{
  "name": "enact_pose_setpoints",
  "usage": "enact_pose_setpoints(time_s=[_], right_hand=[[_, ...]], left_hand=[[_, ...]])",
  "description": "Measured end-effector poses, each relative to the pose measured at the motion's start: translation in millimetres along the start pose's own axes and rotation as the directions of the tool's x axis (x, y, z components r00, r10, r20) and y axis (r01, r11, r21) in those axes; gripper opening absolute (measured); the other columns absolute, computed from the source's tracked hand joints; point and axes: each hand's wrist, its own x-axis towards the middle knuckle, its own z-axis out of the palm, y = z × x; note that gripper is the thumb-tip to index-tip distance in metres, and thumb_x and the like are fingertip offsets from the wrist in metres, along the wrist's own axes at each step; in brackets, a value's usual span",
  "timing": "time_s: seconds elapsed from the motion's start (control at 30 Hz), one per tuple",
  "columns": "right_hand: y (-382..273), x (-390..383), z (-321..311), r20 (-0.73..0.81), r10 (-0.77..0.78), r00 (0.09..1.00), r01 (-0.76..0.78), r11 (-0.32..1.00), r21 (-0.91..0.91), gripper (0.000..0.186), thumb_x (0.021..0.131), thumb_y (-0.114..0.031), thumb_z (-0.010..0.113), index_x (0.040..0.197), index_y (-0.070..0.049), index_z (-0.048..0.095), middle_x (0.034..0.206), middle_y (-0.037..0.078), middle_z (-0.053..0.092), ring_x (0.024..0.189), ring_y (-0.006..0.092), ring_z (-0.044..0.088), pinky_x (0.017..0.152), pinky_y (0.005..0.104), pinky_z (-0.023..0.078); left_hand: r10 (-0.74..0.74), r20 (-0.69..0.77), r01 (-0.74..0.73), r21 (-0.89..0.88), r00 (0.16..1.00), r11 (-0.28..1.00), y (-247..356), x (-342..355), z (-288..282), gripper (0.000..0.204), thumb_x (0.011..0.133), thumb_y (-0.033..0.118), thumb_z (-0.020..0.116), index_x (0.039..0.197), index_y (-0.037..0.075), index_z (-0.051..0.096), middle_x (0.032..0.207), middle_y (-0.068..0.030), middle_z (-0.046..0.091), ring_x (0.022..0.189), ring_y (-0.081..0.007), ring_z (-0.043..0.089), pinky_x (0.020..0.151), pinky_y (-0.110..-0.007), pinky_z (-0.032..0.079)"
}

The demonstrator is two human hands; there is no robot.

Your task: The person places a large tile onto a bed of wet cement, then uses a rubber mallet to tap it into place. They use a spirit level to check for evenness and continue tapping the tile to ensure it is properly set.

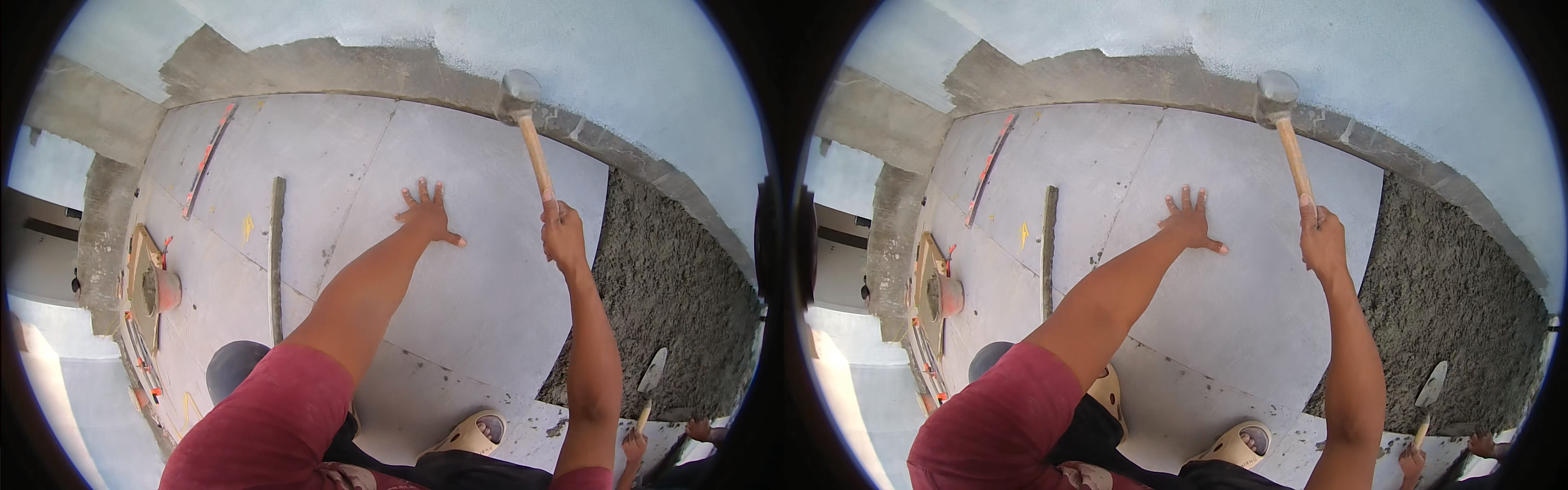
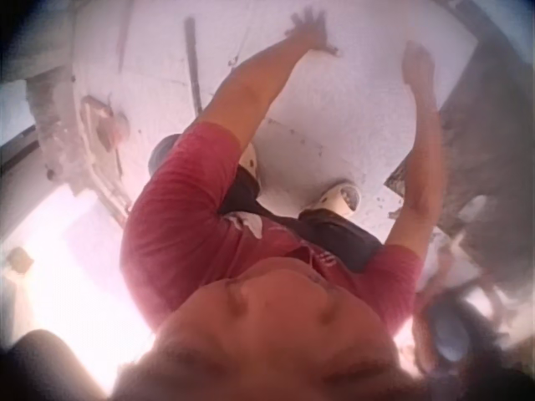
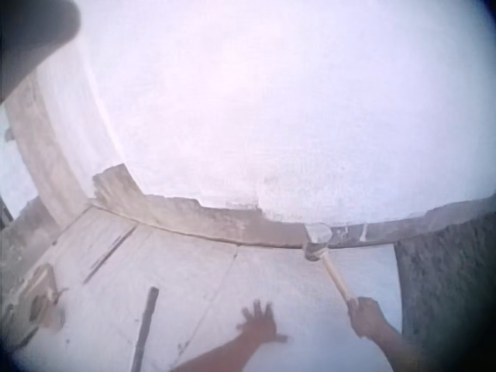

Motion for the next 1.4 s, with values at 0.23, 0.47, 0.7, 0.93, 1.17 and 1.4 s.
enact_pose_setpoints(time_s=[0.23, 0.47, 0.7, 0.93, 1.17, 1.4], right_hand=[[104, -11, 3, -0.174, -0.295, 0.94, 0.227, 0.917, -0.328, 0.053, 0.106, -0.048, 0.044, 0.083, -0.001, 0.053, 0.058, 0.008, 0.052, 0.05, 0.0134, 0.049, 0.048, 0.0318, 0.04], [37, 1, 28, -0.065, -0.217, 0.974, 0.17, 0.89, -0.424, 0.045, 0.102, -0.039, 0.055, 0.088, 0.004, 0.055, 0.062, 0.015, 0.057, 0.062, 0.0329, 0.064, 0.063, 0.0487, 0.053], [86, -30, 49, -0.12, -0.334, 0.935, 0.173, 0.724, -0.667, 0.035, 0.1, -0.03, 0.058, 0.098, 0.005, 0.056, 0.098, 0.024, 0.062, 0.088, 0.0425, 0.064, 0.075, 0.0501, 0.051], [81, -6, 36, 0.126, -0.338, 0.933, 0.268, 0.415, -0.869, 0.036, 0.098, -0.023, 0.06, 0.113, 0.009, 0.057, 0.107, 0.024, 0.057, 0.094, 0.0425, 0.06, 0.078, 0.0493, 0.052], [-53, -56, 156, 0.323, -0.318, 0.891, 0.443, 0.464, -0.767, 0.025, 0.09, -0.011, 0.068, 0.107, 0.005, 0.057, 0.104, 0.022, 0.054, 0.089, 0.0389, 0.058, 0.076, 0.0469, 0.049], [-261, -12, 443, 0.787, -0.433, 0.44, 0.894, 0.131, -0.428, 0.029, 0.086, -0.012, 0.072, 0.108, 0.001, 0.058, 0.104, 0.021, 0.058, 0.096, 0.0391, 0.057, 0.085, 0.0477, 0.047]], left_hand=[[0.069, -0.032, -0.07, -0.017, 0.997, 0.997, 18, -2, -4, 0.151, 0.059, 0.076, 0.08, 0.158, 0.014, -0.016, 0.164, -0.0193, -0.017, 0.147, -0.0555, -0.007, 0.103, -0.075, 0.036], [0.306, 0.016, -0.305, 0.143, 0.952, 0.941, -85, 19, 8, 0.118, 0.076, 0.075, 0.067, 0.156, 0.002, 0.02, 0.159, -0.0243, 0.022, 0.143, -0.0468, 0.029, 0.108, -0.052, 0.044], [0.2, -0.114, -0.195, 0.05, 0.973, 0.979, -327, -74, 26, 0.085, 0.094, 0.063, 0.051, 0.146, -0.003, 0.04, 0.145, -0.023, 0.047, 0.128, -0.039, 0.053, 0.103, -0.046, 0.047], [-0.84, -0.19, 0.518, -0.712, 0.507, 0.474, -566, -143, 198, 0.082, 0.095, 0.059, 0.052, 0.15, 0.0, 0.038, 0.157, -0.0286, 0.029, 0.145, -0.0421, 0.031, 0.116, -0.049, 0.033], [-0.902, 0.414, 0.433, -0.796, -0.12, -0.423, -652, -107, 258, 0.1, 0.096, 0.068, 0.035, 0.156, -0.006, 0.007, 0.165, -0.0255, 0.003, 0.154, -0.037, -0.002, 0.124, -0.048, 0.0], [-0.864, 0.497, 0.542, -0.704, -0.087, -0.46, -641, -100, 225, 0.107, 0.093, 0.074, 0.033, 0.156, -0.008, 0.002, 0.165, -0.025, -0.003, 0.154, -0.0345, -0.01, 0.124, -0.047, -0.005]])
